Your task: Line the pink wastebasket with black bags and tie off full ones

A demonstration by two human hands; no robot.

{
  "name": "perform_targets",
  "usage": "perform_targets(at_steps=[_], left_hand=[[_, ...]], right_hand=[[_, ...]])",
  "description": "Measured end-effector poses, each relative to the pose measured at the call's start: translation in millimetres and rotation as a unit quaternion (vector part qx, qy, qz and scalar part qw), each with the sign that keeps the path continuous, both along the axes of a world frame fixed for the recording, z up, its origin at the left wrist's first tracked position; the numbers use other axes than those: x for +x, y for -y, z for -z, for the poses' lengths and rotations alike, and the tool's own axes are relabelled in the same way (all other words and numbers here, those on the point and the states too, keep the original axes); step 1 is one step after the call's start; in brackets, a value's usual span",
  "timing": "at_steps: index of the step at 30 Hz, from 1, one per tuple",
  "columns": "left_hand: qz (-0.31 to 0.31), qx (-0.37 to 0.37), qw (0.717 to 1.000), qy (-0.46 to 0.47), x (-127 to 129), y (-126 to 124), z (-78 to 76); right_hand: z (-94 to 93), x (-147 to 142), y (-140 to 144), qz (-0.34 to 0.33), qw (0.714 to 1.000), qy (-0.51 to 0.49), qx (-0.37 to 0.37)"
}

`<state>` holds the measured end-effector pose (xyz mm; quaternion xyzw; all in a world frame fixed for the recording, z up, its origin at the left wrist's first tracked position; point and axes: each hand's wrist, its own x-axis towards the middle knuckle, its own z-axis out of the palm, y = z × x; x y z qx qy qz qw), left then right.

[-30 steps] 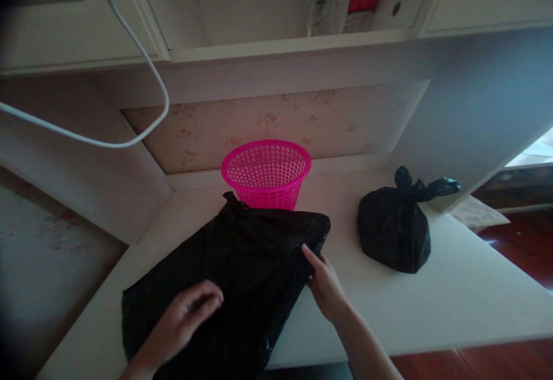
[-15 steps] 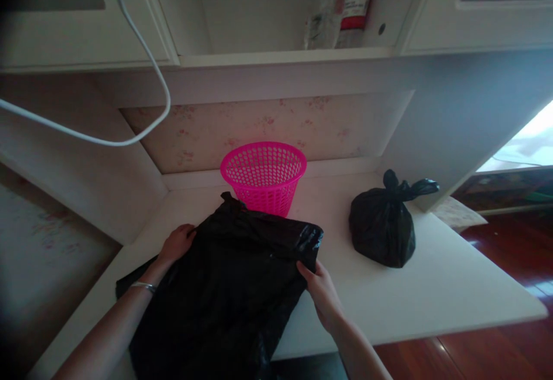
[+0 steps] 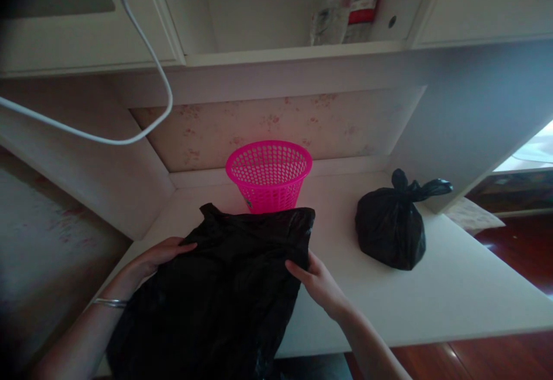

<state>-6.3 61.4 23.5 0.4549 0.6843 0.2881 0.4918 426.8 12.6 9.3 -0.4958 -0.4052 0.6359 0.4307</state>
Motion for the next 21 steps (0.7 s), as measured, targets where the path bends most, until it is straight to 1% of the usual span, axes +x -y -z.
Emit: perform_targets(at_steps=[2, 3, 5, 7, 9, 10, 11, 12, 14, 16, 17, 18, 20, 21], left_hand=[[0.01, -0.01, 0.998, 0.057, 2, 14, -11.9], [0.004, -0.002, 0.997, 0.077, 3, 20, -15.3], [-0.031, 0.011, 0.992, 0.121, 5, 34, -16.9], [-0.058, -0.011, 0.983, 0.173, 11, 50, -12.3], [-0.065, -0.027, 0.978, 0.195, 21, 69, -4.0], [-0.061, -0.018, 0.98, 0.188, 28, 78, 0.9], [-0.049, 0.009, 0.985, 0.165, 36, 88, 6.0], [-0.031, 0.044, 0.989, 0.138, 44, 97, 11.4], [0.038, 0.108, 0.99, 0.084, 63, 113, 23.3], [0.1, 0.143, 0.983, 0.05, 83, 124, 36.9], [0.107, 0.152, 0.981, 0.05, 92, 127, 44.1], [0.101, 0.163, 0.98, 0.058, 101, 129, 51.0], [0.07, 0.194, 0.975, 0.077, 117, 132, 61.9], [0.063, 0.208, 0.973, 0.08, 123, 132, 64.6]], right_hand=[[1.7, 3, 6, -0.031, 0.999, -0.013, -0.026], [5.1, 3, 10, -0.042, 0.998, -0.023, -0.049], [14.7, -1, 18, -0.046, 0.994, -0.039, -0.09], [23.9, -11, 22, -0.029, 0.993, -0.056, -0.097], [29.4, -24, 20, -0.002, 0.994, -0.082, -0.078], [30.7, -32, 17, 0.008, 0.993, -0.096, -0.069], [31.4, -40, 13, 0.011, 0.992, -0.108, -0.064], [31.8, -48, 10, 0.007, 0.991, -0.117, -0.062], [32.1, -62, 7, -0.019, 0.99, -0.128, -0.062], [31.9, -72, 8, -0.05, 0.989, -0.128, -0.053], [31.5, -75, 10, -0.061, 0.99, -0.123, -0.042], [30.6, -77, 11, -0.07, 0.991, -0.114, -0.025], [27.2, -77, 11, -0.082, 0.993, -0.083, 0.017], [24.6, -76, 9, -0.091, 0.993, -0.065, 0.04]])
